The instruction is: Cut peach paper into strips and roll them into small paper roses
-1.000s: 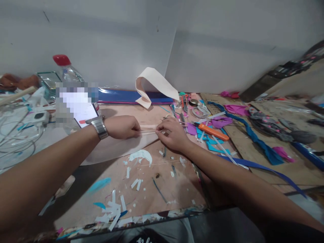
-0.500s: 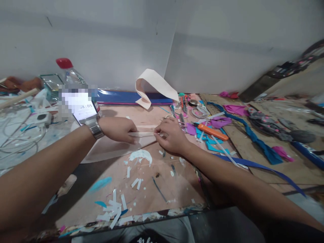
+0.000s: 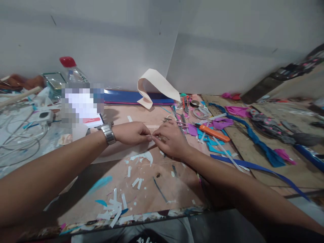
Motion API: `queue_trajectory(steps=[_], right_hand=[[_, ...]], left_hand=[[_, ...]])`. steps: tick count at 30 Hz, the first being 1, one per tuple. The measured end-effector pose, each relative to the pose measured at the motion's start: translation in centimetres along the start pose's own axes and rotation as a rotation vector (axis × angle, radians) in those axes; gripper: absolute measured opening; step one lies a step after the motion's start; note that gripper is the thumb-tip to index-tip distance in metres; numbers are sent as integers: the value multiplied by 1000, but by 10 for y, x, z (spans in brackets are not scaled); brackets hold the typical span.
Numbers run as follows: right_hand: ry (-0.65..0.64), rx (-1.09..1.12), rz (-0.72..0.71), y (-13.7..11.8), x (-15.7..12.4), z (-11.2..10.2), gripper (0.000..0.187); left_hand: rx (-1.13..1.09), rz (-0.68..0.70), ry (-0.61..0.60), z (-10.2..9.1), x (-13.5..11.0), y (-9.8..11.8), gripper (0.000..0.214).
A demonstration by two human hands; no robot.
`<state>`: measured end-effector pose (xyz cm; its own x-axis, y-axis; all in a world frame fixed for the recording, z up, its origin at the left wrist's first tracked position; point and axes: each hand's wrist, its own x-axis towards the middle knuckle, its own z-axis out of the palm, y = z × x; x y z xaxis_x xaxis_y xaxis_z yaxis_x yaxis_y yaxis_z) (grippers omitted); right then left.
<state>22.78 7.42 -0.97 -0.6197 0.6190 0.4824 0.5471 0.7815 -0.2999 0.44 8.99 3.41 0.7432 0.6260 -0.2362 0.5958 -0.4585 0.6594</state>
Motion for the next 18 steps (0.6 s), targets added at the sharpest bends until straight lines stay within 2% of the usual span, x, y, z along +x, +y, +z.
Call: queue_trajectory(steps=[6,12,18], right_hand=[[7,-25,-53,5,0,2,13],[49,-32,-151,4,2,-1,10],[38,-21,-158,4,1,-1,12]], left_hand=[[-66,-26,-16,-2,1,-1,39],[-198,-81,-73,-4,0,-4,17],[-275,-140,-55,-4,-1,0,14]])
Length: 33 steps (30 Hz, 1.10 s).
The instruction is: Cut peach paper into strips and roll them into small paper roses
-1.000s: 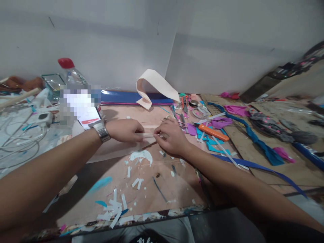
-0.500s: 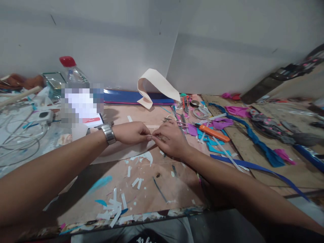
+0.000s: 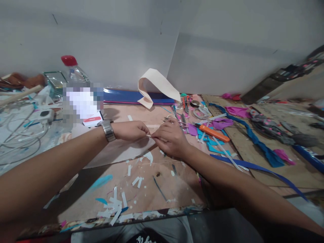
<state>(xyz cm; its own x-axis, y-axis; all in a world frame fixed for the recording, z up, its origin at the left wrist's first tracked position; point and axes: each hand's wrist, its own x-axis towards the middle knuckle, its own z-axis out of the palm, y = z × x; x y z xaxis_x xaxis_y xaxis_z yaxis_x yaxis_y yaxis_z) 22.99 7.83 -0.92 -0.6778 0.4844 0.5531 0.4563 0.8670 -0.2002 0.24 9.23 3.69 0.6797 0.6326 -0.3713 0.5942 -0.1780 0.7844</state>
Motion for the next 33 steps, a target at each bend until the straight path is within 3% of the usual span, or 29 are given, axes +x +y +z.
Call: queue_trajectory(steps=[5,14,22,33], right_hand=[[0,31,-16,2,-2,2,13],[-49,51,102,3,-4,5,16],[-43,112,152,1,-5,3,15],[-322,433,445,3,5,-15,16]], left_hand=[[63,15,39,0,0,1,26],[225,64,148,-1,4,-8,31],[248,69,126,-1,3,-6,28],[360,69,93,0,-2,2,30]])
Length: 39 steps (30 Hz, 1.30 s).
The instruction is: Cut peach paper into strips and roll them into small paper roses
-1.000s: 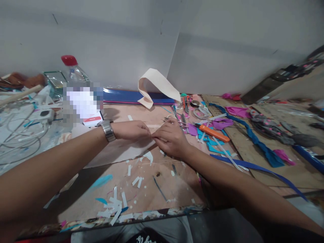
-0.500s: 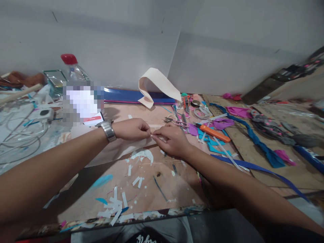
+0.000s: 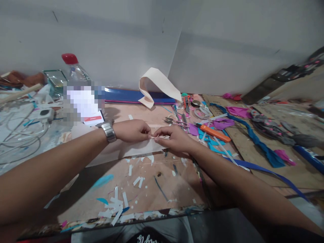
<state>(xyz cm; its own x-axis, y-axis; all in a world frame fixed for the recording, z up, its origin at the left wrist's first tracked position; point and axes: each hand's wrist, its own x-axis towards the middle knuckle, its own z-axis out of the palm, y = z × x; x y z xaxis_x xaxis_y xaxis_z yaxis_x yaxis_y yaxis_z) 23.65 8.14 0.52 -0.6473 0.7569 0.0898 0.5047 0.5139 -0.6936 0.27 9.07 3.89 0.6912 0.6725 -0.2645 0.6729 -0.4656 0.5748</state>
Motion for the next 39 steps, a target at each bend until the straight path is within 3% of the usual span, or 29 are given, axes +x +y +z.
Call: queue_trajectory(steps=[7,17,30,39], right_hand=[[75,-263,-173,-2,-1,3,17],[205,-373,-317,5,0,12,14],[257,-454,-346,1,0,10,17],[300,-432,-295,-1,0,10,16]], left_hand=[[16,11,41,1,0,1,25],[-32,25,125,4,0,2,24],[-46,4,195,6,2,1,33],[89,26,337,10,1,8,28]])
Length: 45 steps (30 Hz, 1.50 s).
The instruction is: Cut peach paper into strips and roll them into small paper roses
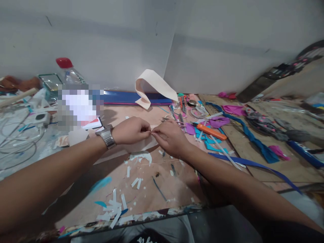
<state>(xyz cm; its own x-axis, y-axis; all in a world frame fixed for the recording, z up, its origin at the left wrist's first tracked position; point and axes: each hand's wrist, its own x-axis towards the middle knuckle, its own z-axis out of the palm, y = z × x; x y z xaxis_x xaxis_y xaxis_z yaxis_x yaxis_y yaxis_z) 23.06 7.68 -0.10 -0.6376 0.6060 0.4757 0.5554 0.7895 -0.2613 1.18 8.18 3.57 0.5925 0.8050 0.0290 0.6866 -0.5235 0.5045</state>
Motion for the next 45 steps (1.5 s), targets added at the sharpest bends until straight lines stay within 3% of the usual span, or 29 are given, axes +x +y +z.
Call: queue_trajectory(steps=[7,19,25,35,41,45], right_hand=[[-7,72,94,-2,0,1,12],[42,260,144,2,0,2,8],[22,373,165,7,0,3,9],[28,277,96,7,-1,-1,9],[38,272,91,9,1,-3,9],[-21,237,85,5,1,-5,16]], left_hand=[[195,87,113,5,-2,8,25],[287,148,94,6,-1,7,27],[167,128,67,5,-2,9,30],[0,107,-17,-1,-1,4,33],[-114,76,-142,-15,-2,0,31],[-115,55,-159,-17,-1,-3,30]])
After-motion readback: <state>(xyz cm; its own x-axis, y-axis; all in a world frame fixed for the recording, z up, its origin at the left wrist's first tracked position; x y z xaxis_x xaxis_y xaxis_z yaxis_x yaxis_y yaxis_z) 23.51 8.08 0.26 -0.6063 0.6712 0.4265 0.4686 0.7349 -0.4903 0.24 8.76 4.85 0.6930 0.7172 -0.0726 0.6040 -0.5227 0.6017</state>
